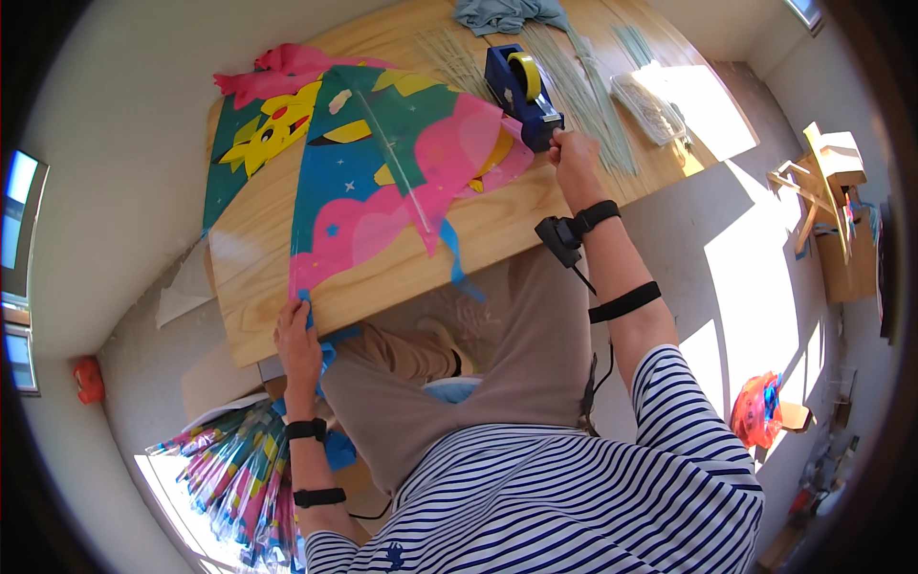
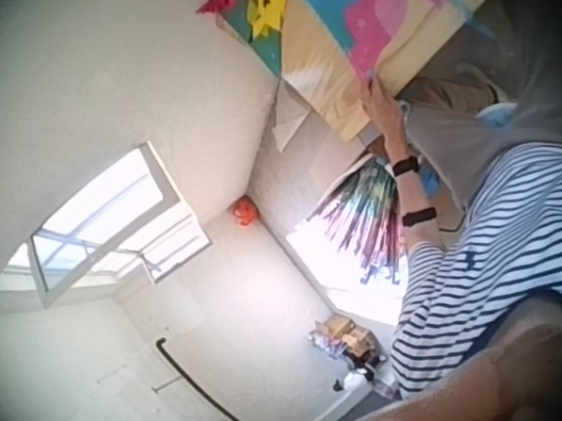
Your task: Assembling plastic kites by applying tape and attaching structural blue strips.
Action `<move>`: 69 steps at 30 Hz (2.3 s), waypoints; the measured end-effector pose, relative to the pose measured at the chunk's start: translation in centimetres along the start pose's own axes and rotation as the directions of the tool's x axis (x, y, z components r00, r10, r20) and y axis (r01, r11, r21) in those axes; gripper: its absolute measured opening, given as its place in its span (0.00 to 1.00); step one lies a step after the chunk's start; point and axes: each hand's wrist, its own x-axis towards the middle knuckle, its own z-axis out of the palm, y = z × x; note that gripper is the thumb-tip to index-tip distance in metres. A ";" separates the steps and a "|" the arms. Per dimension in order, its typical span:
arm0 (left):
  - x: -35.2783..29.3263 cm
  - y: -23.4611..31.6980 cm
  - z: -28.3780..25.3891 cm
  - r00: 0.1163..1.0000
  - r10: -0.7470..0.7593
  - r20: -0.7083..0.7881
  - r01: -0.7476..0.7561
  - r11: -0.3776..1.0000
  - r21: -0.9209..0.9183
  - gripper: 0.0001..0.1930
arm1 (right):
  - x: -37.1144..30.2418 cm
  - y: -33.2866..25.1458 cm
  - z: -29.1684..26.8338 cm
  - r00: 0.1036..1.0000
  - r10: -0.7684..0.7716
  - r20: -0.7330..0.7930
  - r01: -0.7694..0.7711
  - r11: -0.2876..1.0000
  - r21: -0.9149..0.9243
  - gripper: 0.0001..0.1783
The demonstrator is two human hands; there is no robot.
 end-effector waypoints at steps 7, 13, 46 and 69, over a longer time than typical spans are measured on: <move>-0.7 -0.8 0.5 0.997 0.024 -0.078 -0.021 0.999 0.031 0.20 | 1.0 -0.1 0.7 0.990 -0.106 0.096 0.122 0.976 -0.181 0.10; 0.4 0.6 0.8 0.998 0.005 -0.065 -0.001 0.998 0.064 0.21 | 6.1 2.2 -6.9 0.965 -0.190 0.181 0.258 0.575 -0.777 0.02; -0.7 -0.2 1.2 0.991 -0.019 -0.134 0.025 0.999 0.045 0.22 | -28.2 18.0 23.3 -0.253 0.442 0.860 0.964 0.041 0.263 0.05; -0.6 0.1 1.0 0.990 -0.021 -0.141 0.029 0.998 0.059 0.24 | -28.6 18.4 22.9 -0.185 0.460 0.868 0.959 -0.110 0.262 0.07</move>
